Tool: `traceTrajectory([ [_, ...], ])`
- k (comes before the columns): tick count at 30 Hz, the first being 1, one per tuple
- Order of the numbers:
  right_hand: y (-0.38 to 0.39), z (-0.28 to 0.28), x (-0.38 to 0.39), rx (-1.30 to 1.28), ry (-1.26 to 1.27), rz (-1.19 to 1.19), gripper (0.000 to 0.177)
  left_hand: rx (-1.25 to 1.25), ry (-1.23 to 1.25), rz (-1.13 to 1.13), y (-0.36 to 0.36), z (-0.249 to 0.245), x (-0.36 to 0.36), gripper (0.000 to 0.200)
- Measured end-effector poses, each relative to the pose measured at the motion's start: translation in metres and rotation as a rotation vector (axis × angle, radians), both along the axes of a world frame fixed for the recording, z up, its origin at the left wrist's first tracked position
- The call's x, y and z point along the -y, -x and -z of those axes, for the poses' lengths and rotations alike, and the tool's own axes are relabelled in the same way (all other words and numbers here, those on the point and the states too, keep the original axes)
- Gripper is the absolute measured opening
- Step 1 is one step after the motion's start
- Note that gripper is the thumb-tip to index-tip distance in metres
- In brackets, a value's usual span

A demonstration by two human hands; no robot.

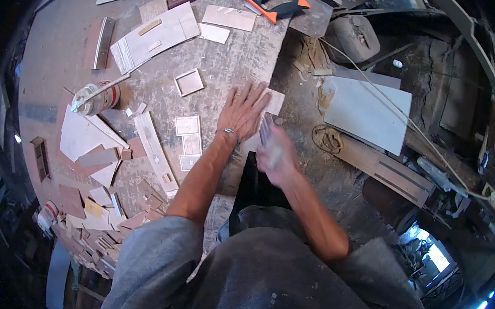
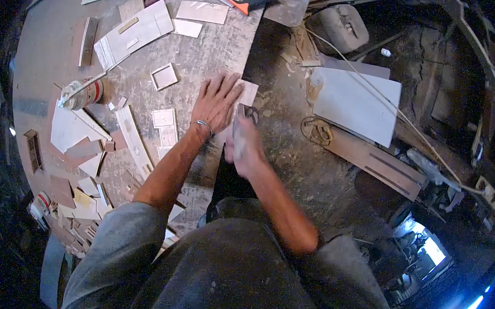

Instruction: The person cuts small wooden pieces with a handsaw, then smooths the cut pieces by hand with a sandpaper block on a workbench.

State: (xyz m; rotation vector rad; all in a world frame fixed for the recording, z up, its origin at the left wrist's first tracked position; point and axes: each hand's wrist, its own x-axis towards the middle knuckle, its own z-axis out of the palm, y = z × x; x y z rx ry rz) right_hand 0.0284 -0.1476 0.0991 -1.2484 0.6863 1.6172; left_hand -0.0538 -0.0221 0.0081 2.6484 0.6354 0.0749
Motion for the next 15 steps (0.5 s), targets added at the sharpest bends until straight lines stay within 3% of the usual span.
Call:
traceTrajectory([
  [1, 0.005, -0.043, -0.013, 0.047, 0.079, 0.02, 0.045, -0.046, -0.045, 0.004, 0.0, 0.003, 0.001, 0.057],
  [4, 0.013, 0.026, -0.039, 0.137, 0.209, 0.148, 0.042, -0.05, -0.038, 0.019, -0.001, 0.006, -0.001, 0.059],
  [8, 0.009, 0.002, -0.027, 0.042, 0.147, 0.082, 0.041, -0.178, 0.073, 0.034, -0.001, 0.002, -0.002, 0.06],
  [10, 0.017, -0.011, -0.016, 0.049, 0.172, 0.087, 0.04, -0.116, 0.094, 0.008, 0.009, 0.0, 0.01, 0.062],
  [15, -0.001, 0.029, -0.042, 0.114, 0.257, 0.127, 0.039, -0.095, 0.074, 0.008, 0.003, 0.019, 0.003, 0.063],
])
